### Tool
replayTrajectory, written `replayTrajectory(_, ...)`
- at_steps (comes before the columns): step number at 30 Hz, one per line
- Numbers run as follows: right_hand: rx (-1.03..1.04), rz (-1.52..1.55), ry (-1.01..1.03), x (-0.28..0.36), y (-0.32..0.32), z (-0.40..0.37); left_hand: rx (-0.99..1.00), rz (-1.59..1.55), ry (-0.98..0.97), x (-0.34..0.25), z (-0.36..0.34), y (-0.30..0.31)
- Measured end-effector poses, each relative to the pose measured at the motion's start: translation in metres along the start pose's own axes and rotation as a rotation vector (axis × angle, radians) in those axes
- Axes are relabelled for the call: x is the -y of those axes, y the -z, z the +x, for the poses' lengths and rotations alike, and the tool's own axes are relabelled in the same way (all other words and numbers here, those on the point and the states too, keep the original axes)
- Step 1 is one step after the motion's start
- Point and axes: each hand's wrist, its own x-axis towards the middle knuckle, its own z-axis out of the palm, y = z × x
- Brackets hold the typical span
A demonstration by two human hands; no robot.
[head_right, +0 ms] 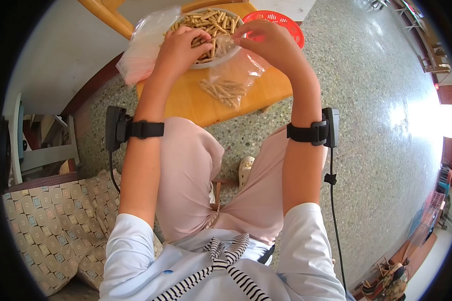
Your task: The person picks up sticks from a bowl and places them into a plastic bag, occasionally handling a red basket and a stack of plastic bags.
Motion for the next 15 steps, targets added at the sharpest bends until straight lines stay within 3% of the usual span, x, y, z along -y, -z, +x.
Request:
replayTrajectory(1, 0.014, 0.001, 0.075, -0.005, 0.003, 0.0, -0.011, -0.053, 0.008, 0.0, 0.0, 0.0)
replayTrajectory(5, 0.015, 0.044, 0.061, -0.009, 0.007, 0.0, -0.007, -0.048, -0.049, 0.0, 0.002, -0.006)
replayTrajectory(7, -0.096, 0.009, 0.151, 0.003, 0.009, 0.002, -0.041, -0.109, -0.127, -0.001, 0.005, -0.005)
replayTrajectory(11, -0.03, 0.012, 0.184, 0.011, 0.015, 0.005, -0.004, -0.106, -0.175, -0.006, 0.003, -0.004)
replayTrajectory(13, -0.337, -0.22, 0.637, 0.007, 0.004, 0.015, 0.068, -0.121, -0.137, -0.01, 0.002, 0.0)
replayTrajectory(15, -0.318, -0.278, 0.63, 0.012, 0.007, 0.012, 0.034, -0.144, -0.124, -0.013, 0.004, 0.004)
